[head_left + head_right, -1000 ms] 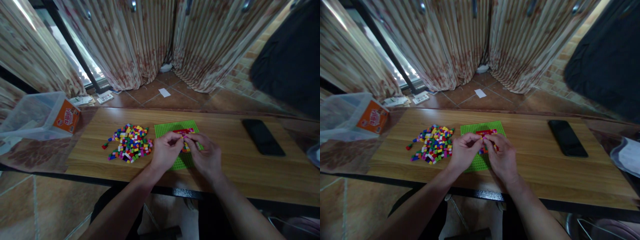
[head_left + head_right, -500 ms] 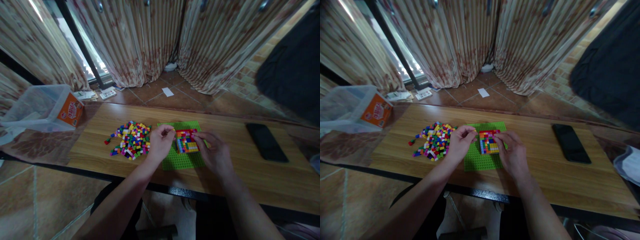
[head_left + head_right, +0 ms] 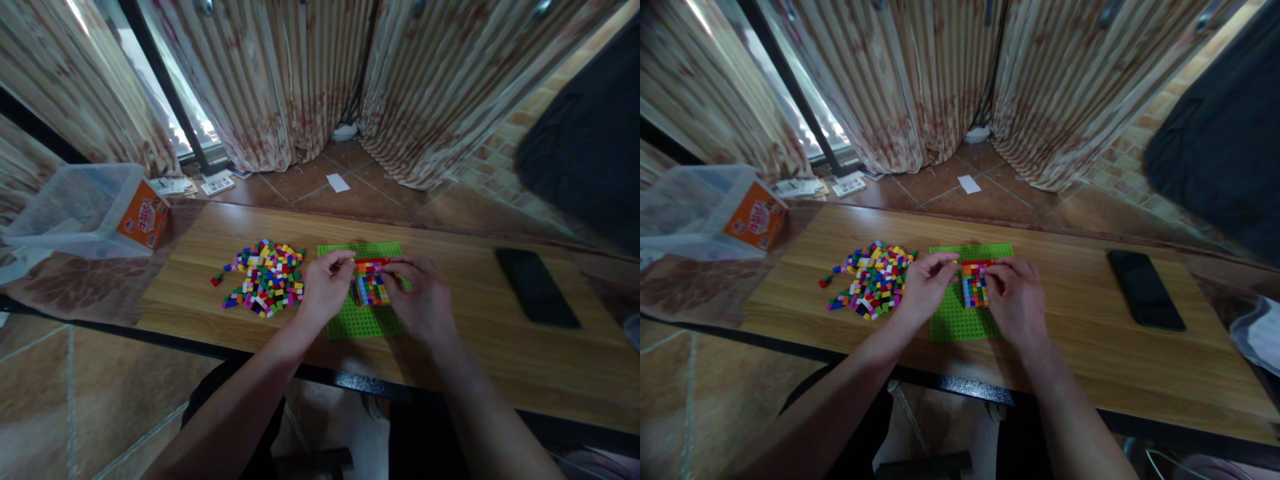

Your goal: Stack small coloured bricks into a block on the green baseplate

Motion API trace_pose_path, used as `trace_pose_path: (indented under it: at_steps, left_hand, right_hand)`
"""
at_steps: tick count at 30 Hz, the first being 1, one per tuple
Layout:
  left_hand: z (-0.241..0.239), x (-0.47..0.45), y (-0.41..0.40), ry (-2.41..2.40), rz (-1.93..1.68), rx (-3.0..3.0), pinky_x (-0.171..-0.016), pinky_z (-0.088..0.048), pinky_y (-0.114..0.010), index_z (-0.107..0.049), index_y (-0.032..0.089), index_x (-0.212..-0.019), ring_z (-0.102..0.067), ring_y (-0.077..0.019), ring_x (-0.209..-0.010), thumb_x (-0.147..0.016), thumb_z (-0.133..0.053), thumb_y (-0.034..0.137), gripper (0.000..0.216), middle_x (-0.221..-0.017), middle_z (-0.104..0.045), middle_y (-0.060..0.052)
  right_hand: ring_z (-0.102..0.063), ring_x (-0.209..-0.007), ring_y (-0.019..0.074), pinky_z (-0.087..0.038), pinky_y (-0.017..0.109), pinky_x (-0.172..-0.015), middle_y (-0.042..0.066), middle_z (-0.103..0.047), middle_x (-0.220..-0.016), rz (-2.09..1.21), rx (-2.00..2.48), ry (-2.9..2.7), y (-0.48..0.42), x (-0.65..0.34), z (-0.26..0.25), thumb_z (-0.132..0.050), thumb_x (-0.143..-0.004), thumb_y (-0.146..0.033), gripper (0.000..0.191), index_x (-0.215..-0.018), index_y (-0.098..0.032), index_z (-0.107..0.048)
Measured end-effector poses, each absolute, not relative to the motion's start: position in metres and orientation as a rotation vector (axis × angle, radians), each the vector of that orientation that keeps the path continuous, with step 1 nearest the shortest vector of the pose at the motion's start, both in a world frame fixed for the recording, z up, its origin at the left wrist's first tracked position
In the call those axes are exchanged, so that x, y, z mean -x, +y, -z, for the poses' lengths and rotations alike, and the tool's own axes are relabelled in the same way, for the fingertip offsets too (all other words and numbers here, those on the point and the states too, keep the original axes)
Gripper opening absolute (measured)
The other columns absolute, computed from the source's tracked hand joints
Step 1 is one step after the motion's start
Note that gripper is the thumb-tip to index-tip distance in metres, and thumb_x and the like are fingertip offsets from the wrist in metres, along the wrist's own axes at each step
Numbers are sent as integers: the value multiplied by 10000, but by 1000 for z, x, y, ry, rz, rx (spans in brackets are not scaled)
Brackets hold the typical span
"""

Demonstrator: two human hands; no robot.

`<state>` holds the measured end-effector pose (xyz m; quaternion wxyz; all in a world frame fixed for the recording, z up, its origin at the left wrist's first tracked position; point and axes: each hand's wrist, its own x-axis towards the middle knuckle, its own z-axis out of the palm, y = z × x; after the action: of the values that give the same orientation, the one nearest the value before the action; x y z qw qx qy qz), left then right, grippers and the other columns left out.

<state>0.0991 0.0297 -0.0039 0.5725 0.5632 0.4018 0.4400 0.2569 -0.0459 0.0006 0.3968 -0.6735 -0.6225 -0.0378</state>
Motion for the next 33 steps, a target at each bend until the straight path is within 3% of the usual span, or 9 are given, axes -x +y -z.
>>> trace_pose_path:
  at_steps: [15, 25, 33]
  left_hand:
    - [-2, -98, 26, 899, -1051, -1305, -612, -522, -231, -642, 182, -856, -664, -120, -643, -852, -648, 188, 9, -767, -699, 4]
    - [-10, -92, 22, 974, -1158, -1679, -789, -531, -291, -749, 224, -840, -673, -166, -856, -855, -688, 145, 101, -905, -749, -21]
    - [1, -105, 13, 987, -1170, -1806, -944, -501, -378, -804, 254, -871, -660, -197, -957, -837, -755, 180, 95, -955, -726, -38]
  right_hand:
    - [-659, -908, 247, -539, 456, -854, 68, -712, -921, 162, 1663, -1520, -49, -252, 3, -625, -885, -232, 148, -830, -257, -760]
    - [-635, -941, 260, -536, 458, -868, 98, -714, -1000, 248, 1747, -1623, -54, -246, 0, -588, -916, -210, 196, -894, -228, -782]
    - [-677, -958, 261, -554, 477, -898, 95, -730, -989, 34, 1696, -1430, -53, -250, 1, -620, -910, -287, 180, -863, -229, -785]
